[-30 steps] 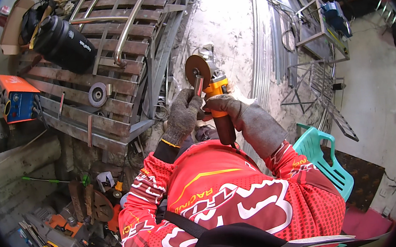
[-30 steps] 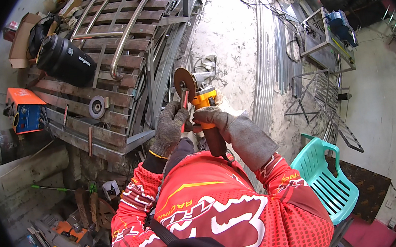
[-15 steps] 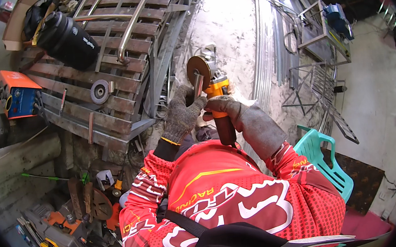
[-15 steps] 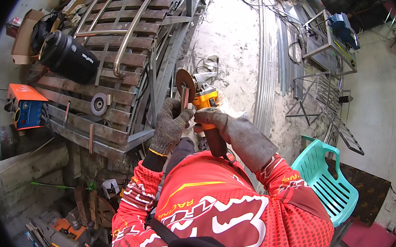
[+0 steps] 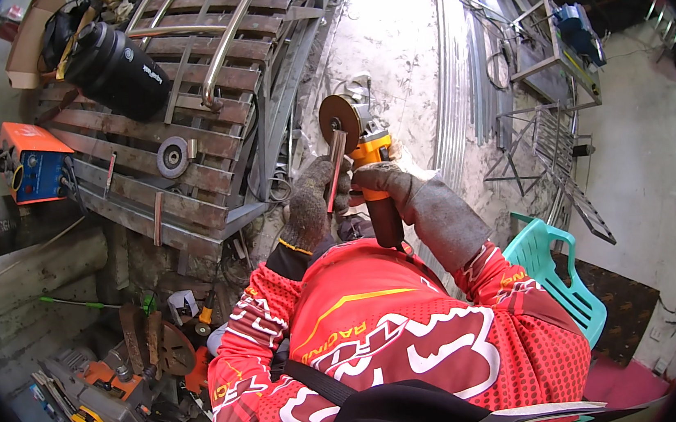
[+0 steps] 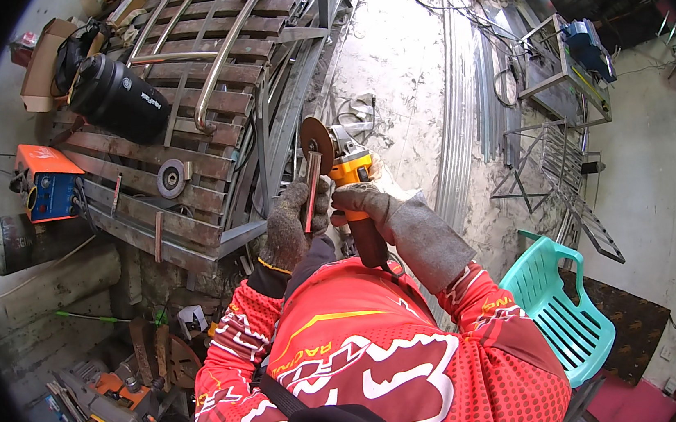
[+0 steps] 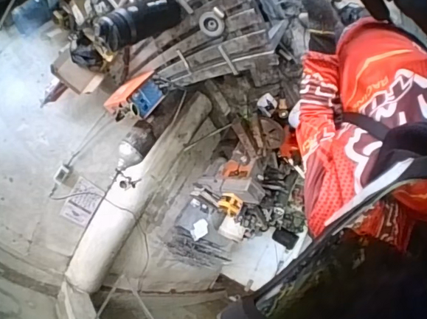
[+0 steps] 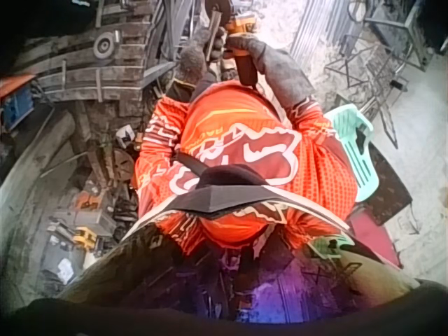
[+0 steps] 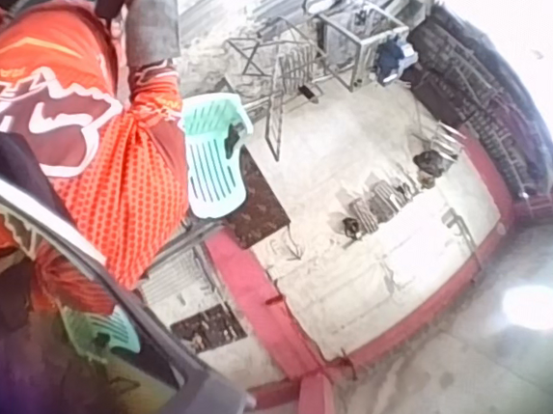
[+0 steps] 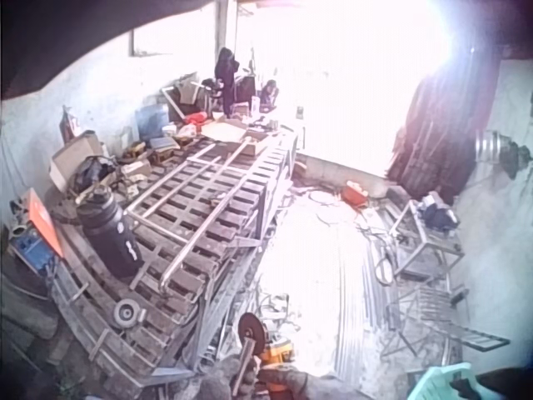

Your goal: Cutting metal pipes using an angle grinder.

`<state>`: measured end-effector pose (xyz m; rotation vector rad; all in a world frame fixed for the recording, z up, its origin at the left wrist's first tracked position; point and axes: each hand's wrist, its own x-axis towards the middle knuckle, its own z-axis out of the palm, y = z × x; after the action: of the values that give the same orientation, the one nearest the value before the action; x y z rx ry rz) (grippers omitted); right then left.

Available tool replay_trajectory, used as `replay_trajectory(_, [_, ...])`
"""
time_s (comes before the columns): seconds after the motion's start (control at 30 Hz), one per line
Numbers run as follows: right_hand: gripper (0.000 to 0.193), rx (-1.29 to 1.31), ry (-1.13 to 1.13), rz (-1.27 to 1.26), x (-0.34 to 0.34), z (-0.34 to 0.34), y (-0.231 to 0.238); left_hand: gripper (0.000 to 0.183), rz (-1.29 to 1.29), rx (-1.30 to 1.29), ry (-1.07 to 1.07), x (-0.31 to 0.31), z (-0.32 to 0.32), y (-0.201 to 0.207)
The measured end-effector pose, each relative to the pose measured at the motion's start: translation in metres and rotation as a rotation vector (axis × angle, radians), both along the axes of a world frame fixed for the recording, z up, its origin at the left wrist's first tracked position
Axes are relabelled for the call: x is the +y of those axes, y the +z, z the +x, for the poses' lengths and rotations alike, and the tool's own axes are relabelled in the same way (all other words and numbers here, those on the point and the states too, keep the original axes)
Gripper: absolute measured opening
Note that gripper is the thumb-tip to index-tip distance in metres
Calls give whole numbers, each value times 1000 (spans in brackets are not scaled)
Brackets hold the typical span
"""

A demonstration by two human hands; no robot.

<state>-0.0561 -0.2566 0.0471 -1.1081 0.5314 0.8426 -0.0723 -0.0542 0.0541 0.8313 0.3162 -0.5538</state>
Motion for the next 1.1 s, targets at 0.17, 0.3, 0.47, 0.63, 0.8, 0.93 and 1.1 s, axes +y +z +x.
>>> replay_trajectory(0.17, [41, -45, 53, 34, -2, 2, -11, 34, 69, -36, 13, -8, 2, 10])
replay_trajectory(0.3, [39, 11, 81, -3, -4, 2, -6, 27, 73, -21, 12, -9, 3, 18])
replay_trajectory(0.47, [39, -43, 38, -12, -1, 1, -9, 19, 229, -82, -14, -8, 10, 15])
replay_trajectory(0.63, [39, -15, -17, -26, -1, 1, -10, 19, 391, -155, -20, -8, 13, 21])
replay_trajectory(0.8, [42, 5, -40, -44, 1, -1, -15, 22, 466, -205, -5, -5, 13, 11])
replay_trajectory(0.93, [41, 6, -38, -32, -2, 0, -13, 22, 579, -283, -17, -2, 15, 9])
replay_trajectory(1.1, [42, 14, -24, -47, -2, 1, -11, 15, 500, -201, -26, 0, 14, 22])
